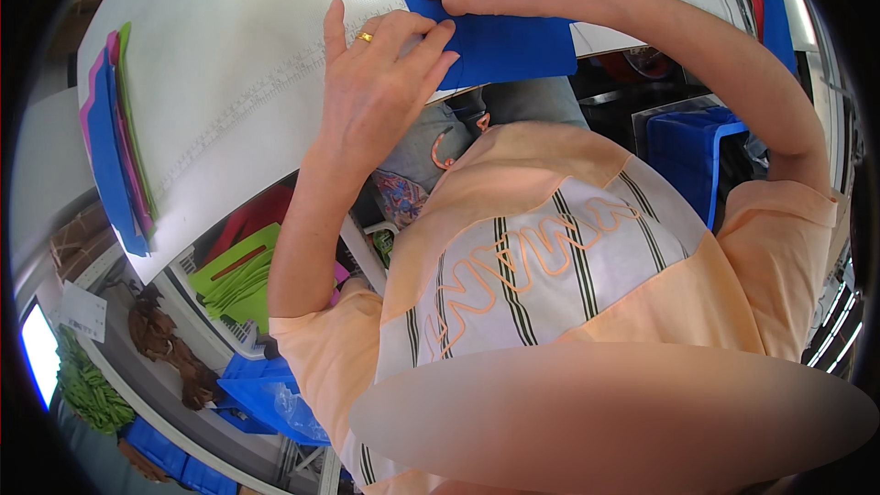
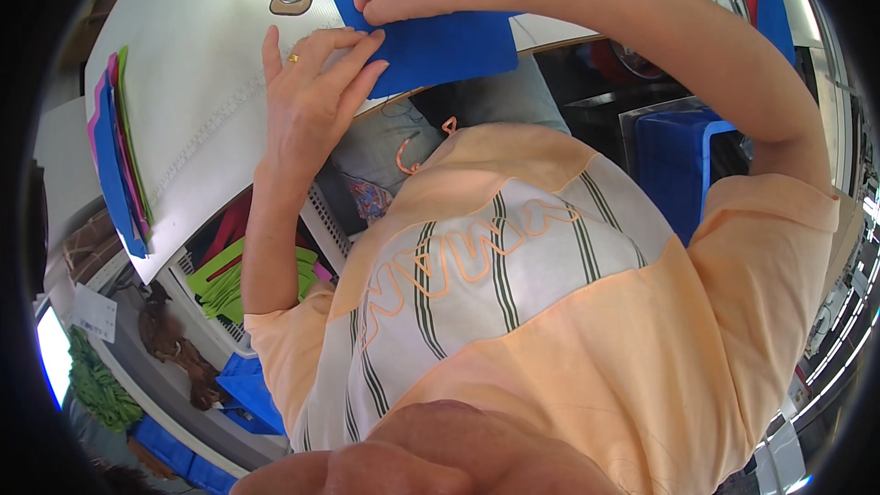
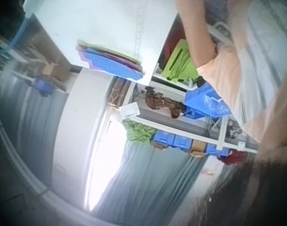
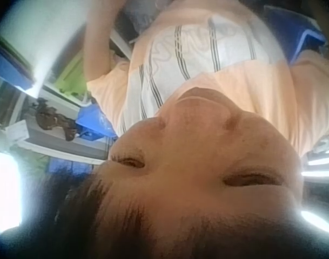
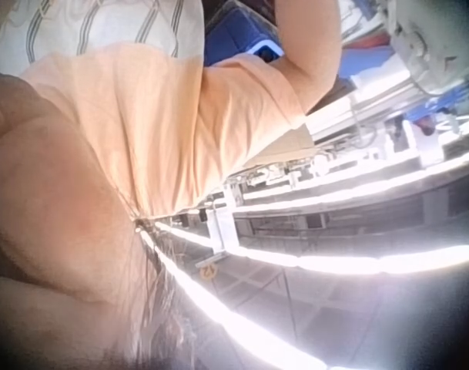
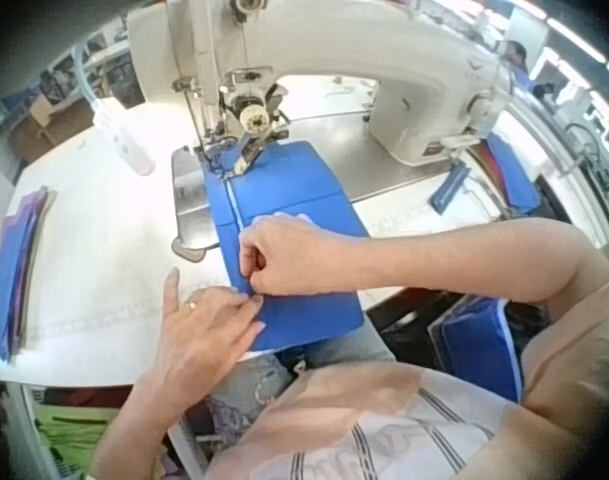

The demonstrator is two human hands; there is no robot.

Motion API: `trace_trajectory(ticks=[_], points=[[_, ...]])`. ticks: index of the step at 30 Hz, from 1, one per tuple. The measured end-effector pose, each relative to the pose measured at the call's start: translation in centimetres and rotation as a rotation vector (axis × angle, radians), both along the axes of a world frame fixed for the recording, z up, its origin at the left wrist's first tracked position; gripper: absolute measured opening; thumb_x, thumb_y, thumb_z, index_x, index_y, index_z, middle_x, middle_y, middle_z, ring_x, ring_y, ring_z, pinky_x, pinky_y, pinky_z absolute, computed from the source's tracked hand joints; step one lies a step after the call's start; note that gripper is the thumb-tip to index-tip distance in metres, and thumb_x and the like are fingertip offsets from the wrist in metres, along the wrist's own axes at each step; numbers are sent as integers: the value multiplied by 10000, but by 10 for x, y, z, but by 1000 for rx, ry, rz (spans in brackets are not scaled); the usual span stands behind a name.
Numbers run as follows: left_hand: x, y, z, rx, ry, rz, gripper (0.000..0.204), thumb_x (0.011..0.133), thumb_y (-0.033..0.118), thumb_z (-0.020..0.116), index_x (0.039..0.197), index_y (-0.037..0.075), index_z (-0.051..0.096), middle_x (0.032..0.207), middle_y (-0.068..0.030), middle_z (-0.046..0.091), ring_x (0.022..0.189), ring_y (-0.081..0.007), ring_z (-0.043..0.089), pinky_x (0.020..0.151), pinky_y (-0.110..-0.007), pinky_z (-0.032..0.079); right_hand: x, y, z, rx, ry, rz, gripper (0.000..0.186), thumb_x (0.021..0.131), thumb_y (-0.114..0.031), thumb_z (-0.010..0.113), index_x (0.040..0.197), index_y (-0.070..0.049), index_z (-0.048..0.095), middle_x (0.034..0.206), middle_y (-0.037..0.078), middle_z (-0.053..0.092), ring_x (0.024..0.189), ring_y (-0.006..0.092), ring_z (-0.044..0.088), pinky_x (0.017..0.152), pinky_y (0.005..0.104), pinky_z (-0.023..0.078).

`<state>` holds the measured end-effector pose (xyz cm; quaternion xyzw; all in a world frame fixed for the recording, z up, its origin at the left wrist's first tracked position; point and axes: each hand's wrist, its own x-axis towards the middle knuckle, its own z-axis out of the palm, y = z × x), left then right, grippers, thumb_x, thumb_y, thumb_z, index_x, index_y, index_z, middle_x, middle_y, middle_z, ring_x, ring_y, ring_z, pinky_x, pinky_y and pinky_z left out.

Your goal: Sewing a zipper onto blue fabric using an industrial sewing machine.

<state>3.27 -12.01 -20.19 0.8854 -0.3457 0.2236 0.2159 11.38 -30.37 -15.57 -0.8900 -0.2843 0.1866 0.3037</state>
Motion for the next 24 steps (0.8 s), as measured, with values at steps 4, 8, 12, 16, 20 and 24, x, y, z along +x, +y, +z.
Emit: trace_trajectory(ticks=[4,8,12,16,20,24], points=[[-2,-1,4,52,35,16,282,767,195,754,1032,124,688,968,26,567,854,-178,602,1032,-536,297,-2,-11,-7,168,-3,39,182,736,-49,644,904,22,656,831,160,656,778,304,632,705,372,502],[-5,-1,4,42,82,21,301,767,179,752,1053,117,680,1029,16,574,888,-177,599,1021,-538,307,-8,-31,-20,290,-224,109,128,825,-12,627,951,-27,646,899,120,610,889,292,587,781,355,467],[-7,-2,3,35,88,32,307,763,174,753,1055,115,679,1071,24,589,904,-169,602,1016,-541,305,-9,-34,-27,292,-332,171,136,866,-36,595,996,-33,636,912,106,609,914,275,586,794,345,470],[-6,-2,6,49,104,40,313,763,179,753,1062,122,679,1091,33,602,930,-163,606,1020,-549,292,-10,-35,-39,331,-475,175,78,874,-30,595,936,-63,630,926,27,578,893,228,544,790,333,467],[-5,-2,9,58,121,41,313,768,181,750,1068,132,676,1101,37,604,940,-157,607,1044,-552,264,-11,-37,-38,323,-503,193,132,838,-28,619,963,-65,644,924,37,584,883,230,551,789,334,474],[-5,-2,8,82,125,53,314,771,180,747,1072,133,672,1113,38,603,952,-154,608,1057,-553,245,-20,-44,-48,254,-680,218,280,776,-26,646,1052,-67,657,1056,51,611,934,244,563,824,342,481]])
